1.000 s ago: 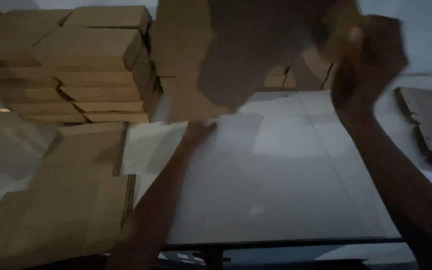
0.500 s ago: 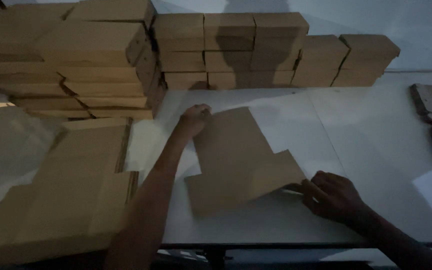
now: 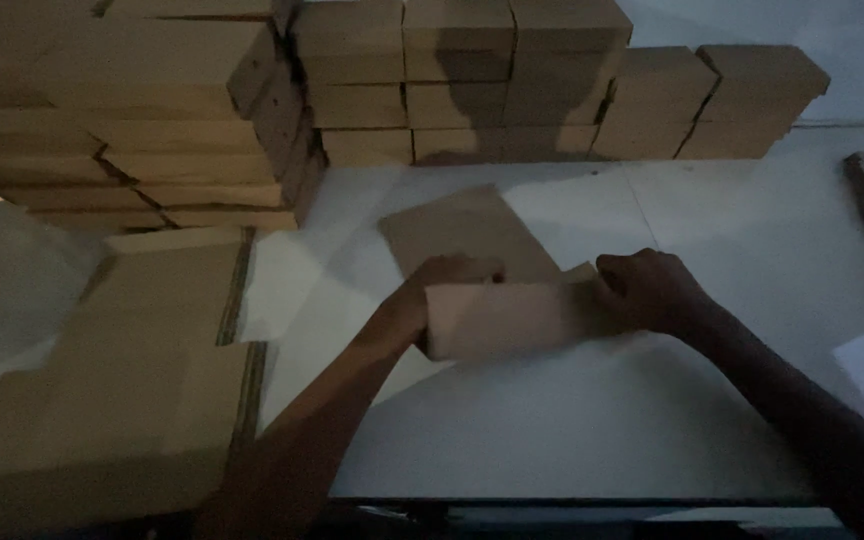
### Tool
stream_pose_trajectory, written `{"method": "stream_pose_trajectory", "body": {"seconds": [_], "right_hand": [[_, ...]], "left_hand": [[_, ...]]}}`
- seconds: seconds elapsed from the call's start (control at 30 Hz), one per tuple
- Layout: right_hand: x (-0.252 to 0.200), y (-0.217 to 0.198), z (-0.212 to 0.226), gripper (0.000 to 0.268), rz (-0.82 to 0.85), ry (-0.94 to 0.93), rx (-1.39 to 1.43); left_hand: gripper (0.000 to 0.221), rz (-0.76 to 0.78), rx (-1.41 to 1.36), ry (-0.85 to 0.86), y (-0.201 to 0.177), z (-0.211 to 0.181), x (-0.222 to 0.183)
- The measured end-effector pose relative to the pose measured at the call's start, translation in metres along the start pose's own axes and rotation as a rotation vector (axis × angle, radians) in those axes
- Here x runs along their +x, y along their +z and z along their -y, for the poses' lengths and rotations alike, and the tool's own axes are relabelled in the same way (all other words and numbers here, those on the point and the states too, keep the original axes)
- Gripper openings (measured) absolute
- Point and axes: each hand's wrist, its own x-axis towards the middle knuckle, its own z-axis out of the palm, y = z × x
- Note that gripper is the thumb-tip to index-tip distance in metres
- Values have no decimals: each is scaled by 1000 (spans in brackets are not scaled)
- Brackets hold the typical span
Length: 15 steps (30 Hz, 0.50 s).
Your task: The person folds two cardboard boxes by hand on a white table, tucking in the side flaps and closing the top lids before placing the completed boxes onto a stack.
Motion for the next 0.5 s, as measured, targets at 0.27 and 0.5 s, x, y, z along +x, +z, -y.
{"method": "stream_pose_trajectory", "body": {"seconds": [0.27, 0.5], "right_hand": [[-16, -25, 15, 31, 34, 54, -63], [-14, -22, 8, 36, 86, 141, -42]], "left_hand": [[23, -858, -431, 770, -14, 56, 41], [61, -329, 504, 655, 62, -9, 10]]}}
